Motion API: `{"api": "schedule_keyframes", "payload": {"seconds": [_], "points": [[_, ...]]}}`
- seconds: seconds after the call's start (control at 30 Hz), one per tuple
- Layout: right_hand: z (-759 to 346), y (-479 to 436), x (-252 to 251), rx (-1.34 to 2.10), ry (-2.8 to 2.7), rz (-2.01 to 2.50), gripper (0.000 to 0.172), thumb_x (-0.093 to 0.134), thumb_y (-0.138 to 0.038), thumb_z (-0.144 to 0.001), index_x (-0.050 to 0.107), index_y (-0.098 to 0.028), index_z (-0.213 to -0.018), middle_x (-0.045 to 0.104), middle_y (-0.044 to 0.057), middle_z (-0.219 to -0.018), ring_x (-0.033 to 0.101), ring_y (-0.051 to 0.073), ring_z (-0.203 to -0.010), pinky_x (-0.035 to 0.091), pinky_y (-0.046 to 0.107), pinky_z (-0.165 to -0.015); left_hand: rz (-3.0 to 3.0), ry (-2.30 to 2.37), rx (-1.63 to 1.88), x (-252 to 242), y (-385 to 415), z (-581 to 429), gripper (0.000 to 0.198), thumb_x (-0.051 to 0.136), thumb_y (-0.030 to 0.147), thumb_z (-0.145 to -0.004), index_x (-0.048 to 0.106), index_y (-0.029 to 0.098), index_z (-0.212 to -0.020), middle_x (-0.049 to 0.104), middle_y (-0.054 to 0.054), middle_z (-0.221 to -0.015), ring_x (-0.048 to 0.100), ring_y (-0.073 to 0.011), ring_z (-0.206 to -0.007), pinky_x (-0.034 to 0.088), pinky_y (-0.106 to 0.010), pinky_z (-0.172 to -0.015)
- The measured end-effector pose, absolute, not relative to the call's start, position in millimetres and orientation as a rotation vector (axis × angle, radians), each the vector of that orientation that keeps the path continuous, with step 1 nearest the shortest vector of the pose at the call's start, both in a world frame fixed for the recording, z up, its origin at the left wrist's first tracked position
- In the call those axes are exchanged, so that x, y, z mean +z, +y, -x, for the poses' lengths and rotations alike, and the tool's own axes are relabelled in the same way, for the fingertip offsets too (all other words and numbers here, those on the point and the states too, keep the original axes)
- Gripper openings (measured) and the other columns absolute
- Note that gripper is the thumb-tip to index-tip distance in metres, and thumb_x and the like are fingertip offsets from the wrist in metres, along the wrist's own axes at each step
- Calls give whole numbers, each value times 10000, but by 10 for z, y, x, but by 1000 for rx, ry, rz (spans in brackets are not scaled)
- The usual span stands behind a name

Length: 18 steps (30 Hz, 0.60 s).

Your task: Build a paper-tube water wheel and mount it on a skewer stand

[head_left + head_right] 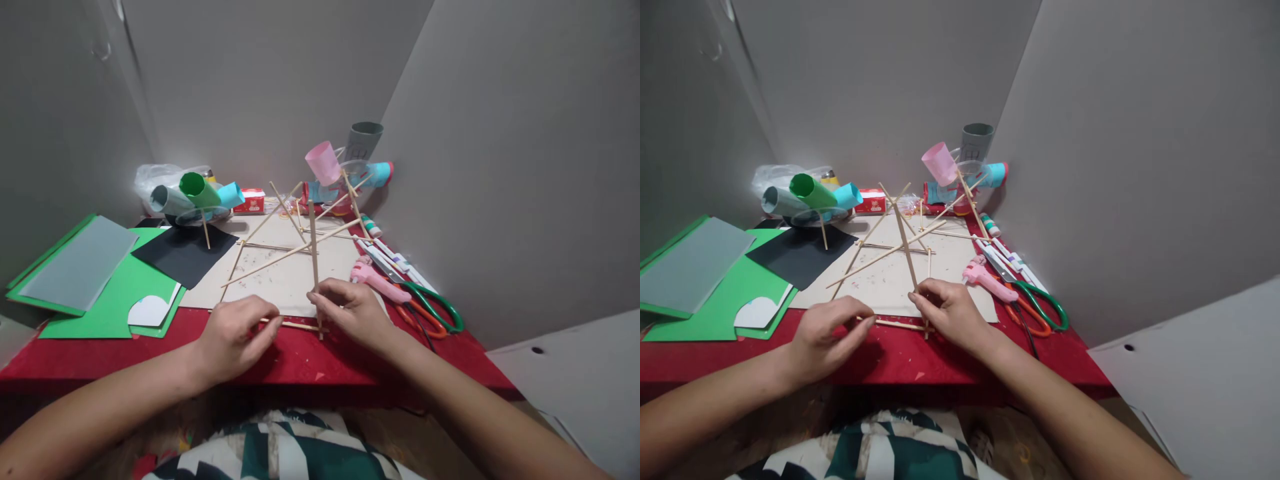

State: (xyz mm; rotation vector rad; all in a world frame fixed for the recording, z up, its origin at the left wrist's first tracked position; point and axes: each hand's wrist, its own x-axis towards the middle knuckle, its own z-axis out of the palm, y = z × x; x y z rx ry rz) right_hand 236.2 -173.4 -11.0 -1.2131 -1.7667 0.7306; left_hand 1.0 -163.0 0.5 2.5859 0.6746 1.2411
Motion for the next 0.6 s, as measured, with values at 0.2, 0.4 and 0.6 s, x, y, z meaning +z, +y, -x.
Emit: {"api": "schedule_keyframes", "payload": {"seconds": [0.2, 0.4, 0.6], "points": [[-2354, -1732, -56, 686, -1814, 1171, 232, 578, -311, -916, 602, -208, -709, 600, -14, -578, 560, 142, -552, 446, 261, -546, -2733, 872, 1401, 333, -1518, -116, 527, 701, 262, -855, 483, 151, -1322, 682, -128, -1156, 621, -184, -822, 524, -331, -795], [-2326, -1751, -49, 629, -1864, 1103, 187, 572, -265, -903, 632, -193, -742, 615, -10, -651, 552, 125, -599, 435, 242, -582, -2656, 798, 1310, 512, -1381, -309, 465, 717, 380, -847, 546, 150, -1212, 667, -74, -986, 575, -226, -942, 476, -374, -856], [-2373, -1783, -44, 653, -1898, 1045, 215, 596, -239, -903, 606, -201, -692, 609, -17, -624, 562, 122, -587, 442, 236, -585, -2563, 656, 1218, 656, -1270, -445, 188, 682, 304, -878, 598, 176, -986, 625, -48, -977, 584, -190, -940, 471, -332, -860]]}}
